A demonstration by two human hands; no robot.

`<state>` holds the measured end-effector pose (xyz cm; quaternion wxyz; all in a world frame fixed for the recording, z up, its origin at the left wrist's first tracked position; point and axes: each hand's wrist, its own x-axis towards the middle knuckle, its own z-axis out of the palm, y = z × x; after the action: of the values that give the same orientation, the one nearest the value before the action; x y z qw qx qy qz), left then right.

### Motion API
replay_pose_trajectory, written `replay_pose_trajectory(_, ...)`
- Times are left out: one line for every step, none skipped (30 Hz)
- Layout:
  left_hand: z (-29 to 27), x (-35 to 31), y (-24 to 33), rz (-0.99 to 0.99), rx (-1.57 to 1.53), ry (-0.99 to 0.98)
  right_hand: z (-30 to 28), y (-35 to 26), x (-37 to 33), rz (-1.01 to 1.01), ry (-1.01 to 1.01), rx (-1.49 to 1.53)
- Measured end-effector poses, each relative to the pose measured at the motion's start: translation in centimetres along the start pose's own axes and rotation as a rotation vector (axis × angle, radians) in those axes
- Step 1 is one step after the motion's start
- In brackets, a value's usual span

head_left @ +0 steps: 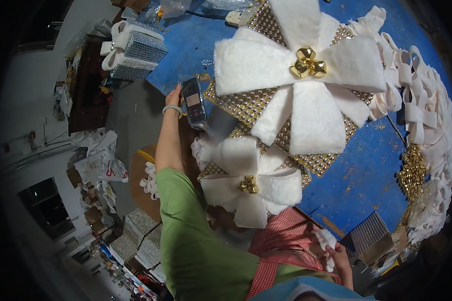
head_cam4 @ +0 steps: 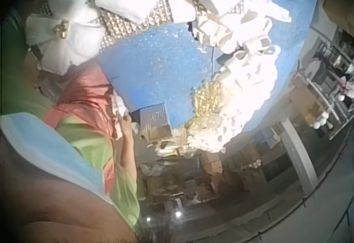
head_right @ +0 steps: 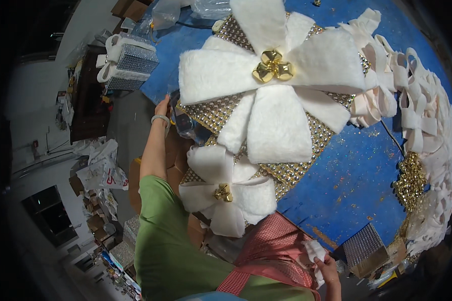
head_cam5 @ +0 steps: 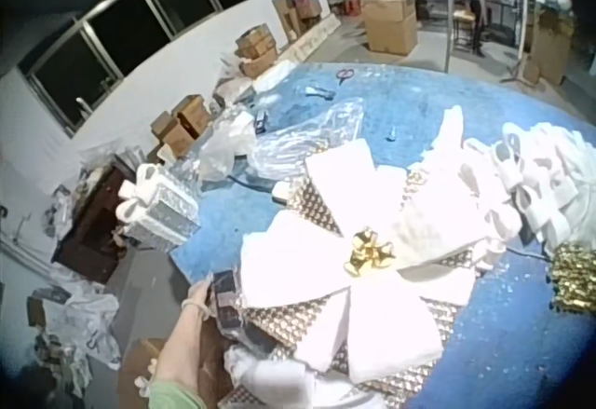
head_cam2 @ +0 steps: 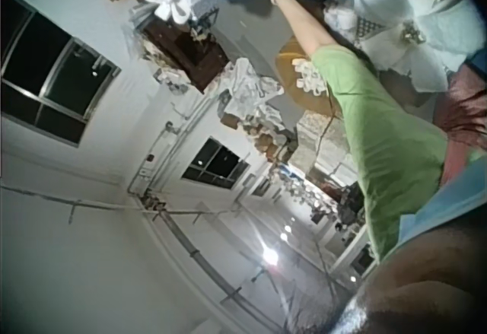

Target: Decorating gift boxes with ribbons and decorative bells using a hot glue gun.

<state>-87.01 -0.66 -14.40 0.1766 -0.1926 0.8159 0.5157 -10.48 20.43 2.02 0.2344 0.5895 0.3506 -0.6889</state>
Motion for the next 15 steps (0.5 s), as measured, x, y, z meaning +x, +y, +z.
replay_pose_trajectory(-0.3,-0.3,-0.1,0.044,-0.027,-0.070,0.1,-0.1,-0.1,0.025,0.075,-0.040)
replay_pose_trajectory(-0.5,-0.7,-0.2,0.134,-0.048,-0.067,0.1,-0.2,-0.1,0.011,0.076,-0.039)
replay_pose_trajectory(-1.1,-1.0,-0.2,0.162,0.026,-0.093,0.2,-0.3,-0.1,-0.031,0.001,-0.002)
replay_pose_trajectory(-1.4,-1.4,-0.4,0.218,0.039,-0.228,0.2,-0.3,-0.2,-0.001,0.074,-0.039)
replay_pose_trajectory(-1.8,-1.7,-0.6,0.310,0.051,-0.200,0.2,-0.3,-0.2,-0.015,0.075,-0.050)
replay_pose_trajectory(-2.3,-1.8,-0.4,0.256,0.108,-0.303,0.2,-0.3,-0.2,-0.054,-0.001,-0.027)
replay_pose_trajectory(-2.6,-2.0,-0.5,0.243,0.105,-0.388,0.2,-0.3,-0.2,-0.031,0.074,-0.060)
replay_pose_trajectory(-2.7,-2.1,-0.6,0.288,0.148,-0.435,0.2,-0.3,-0.1,-0.021,0.072,-0.058)
replay_pose_trajectory(-2.7,-2.1,-0.8,0.338,0.195,-0.442,0.3,-0.3,-0.1,-0.032,-0.008,-0.022)
replay_pose_trajectory(-2.8,-2.2,-0.9,0.393,0.252,-0.357,0.3,-0.4,0.0,-0.007,0.067,-0.057)
replay_pose_trajectory(-2.8,-2.2,-1.1,0.385,0.243,-0.444,0.3,-0.4,0.1,-0.014,0.061,-0.045)
replay_pose_trajectory(-2.8,-2.2,-1.1,0.404,0.247,-0.458,0.3,-0.5,0.1,-0.041,-0.022,0.002)
replay_pose_trajectory(-2.7,-2.2,-1.2,0.423,0.245,-0.384,0.4,-0.5,0.1,-0.019,0.056,-0.032)
replay_pose_trajectory(-2.7,-2.2,-1.2,0.423,0.251,-0.474,0.4,-0.5,0.1,-0.031,0.061,-0.032)
replay_pose_trajectory(-2.8,-2.1,-1.1,0.432,0.287,-0.455,0.4,-0.6,0.1,-0.061,-0.014,-0.002)
